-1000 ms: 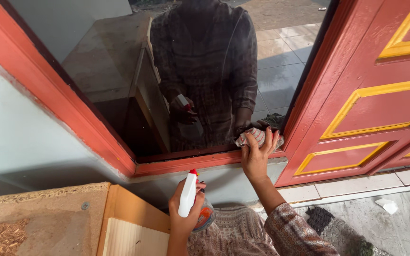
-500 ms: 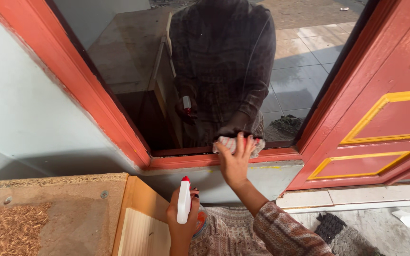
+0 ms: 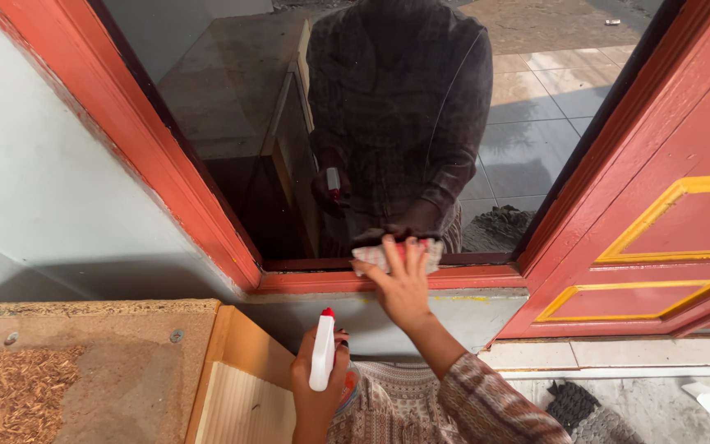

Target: The person sprays a glass door with a cleaning solution and wipes it with a cloth. They clean the large glass panel and then move to clean the smaller oval glass inset on the adjacent door.

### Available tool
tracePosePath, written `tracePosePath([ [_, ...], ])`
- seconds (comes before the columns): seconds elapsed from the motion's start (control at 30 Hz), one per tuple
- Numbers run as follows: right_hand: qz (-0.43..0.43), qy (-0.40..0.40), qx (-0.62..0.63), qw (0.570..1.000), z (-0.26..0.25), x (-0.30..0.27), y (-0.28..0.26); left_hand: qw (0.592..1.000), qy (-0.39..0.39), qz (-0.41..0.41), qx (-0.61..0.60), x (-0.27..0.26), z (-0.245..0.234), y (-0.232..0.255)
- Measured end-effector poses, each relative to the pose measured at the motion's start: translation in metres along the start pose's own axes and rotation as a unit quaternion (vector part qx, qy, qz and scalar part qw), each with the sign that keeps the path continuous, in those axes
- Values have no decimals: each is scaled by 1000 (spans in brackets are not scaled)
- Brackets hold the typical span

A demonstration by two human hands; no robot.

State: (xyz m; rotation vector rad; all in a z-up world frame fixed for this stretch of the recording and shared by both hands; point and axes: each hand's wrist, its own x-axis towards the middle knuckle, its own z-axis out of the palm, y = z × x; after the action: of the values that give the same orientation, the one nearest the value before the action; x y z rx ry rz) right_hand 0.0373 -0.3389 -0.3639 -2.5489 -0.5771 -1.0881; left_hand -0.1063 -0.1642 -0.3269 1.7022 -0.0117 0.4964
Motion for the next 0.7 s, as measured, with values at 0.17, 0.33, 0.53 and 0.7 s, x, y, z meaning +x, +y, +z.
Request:
tracePosePath([
  [0.17, 23, 69, -33, 997, -13, -18, 43, 1000, 2, -8, -17, 3, 11, -8],
  [0.33, 39, 93, -72, 992, -27, -35, 86, 999, 15, -7, -28, 3, 18, -17],
  [0.53, 38, 75, -101, 991, -25, -38, 94, 998, 52, -14, -18, 1, 14, -23],
  [0.7, -42, 41, -132, 990, -9, -23, 78, 996, 87, -8, 17, 2, 8, -17],
])
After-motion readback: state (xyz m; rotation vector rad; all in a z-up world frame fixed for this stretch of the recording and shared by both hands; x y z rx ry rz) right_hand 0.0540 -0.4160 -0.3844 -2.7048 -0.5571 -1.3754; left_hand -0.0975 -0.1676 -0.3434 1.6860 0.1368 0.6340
